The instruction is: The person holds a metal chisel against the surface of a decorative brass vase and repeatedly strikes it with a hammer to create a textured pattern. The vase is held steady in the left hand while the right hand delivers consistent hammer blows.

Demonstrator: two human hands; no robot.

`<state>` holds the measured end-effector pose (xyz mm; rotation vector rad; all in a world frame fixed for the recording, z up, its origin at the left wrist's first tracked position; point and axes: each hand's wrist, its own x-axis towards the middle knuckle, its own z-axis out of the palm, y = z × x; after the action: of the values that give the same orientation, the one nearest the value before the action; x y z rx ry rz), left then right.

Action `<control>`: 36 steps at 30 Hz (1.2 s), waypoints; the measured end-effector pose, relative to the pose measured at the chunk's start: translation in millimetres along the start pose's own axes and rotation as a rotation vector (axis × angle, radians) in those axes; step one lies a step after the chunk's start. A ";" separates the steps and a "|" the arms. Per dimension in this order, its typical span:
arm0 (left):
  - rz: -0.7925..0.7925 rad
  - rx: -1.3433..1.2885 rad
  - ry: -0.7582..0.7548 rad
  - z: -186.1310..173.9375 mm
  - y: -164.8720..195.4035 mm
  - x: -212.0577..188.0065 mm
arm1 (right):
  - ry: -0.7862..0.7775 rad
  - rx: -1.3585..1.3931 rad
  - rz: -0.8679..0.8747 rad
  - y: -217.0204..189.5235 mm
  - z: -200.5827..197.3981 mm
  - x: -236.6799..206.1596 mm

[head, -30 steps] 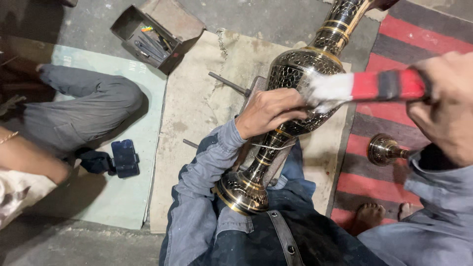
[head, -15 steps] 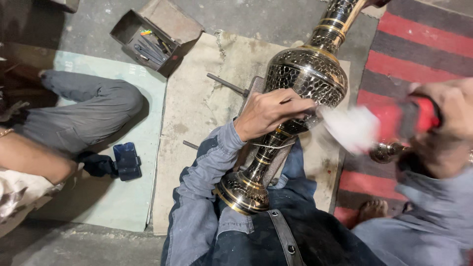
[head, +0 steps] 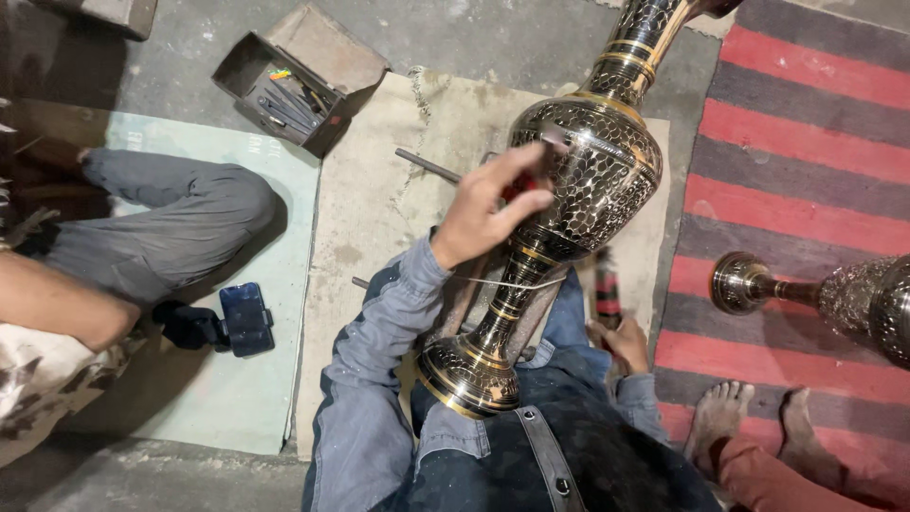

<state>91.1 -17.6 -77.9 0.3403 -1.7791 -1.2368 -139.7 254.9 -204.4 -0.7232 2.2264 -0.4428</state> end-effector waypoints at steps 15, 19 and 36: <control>0.232 0.121 -0.260 9.7 14.3 36.2 | 0.729 0.105 -1.176 -194.5 -205.3 -18.0; 0.242 0.128 -0.266 7.6 17.0 37.4 | 0.158 0.560 -0.935 -229.4 -222.6 -47.4; 0.245 0.219 -0.328 8.5 17.5 40.5 | 0.448 -0.422 -1.030 -236.5 -234.2 -67.1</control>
<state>66.8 -31.2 -42.6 0.0378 -2.1720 -0.9663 -189.6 132.7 108.4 -2.1930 2.1983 -0.6637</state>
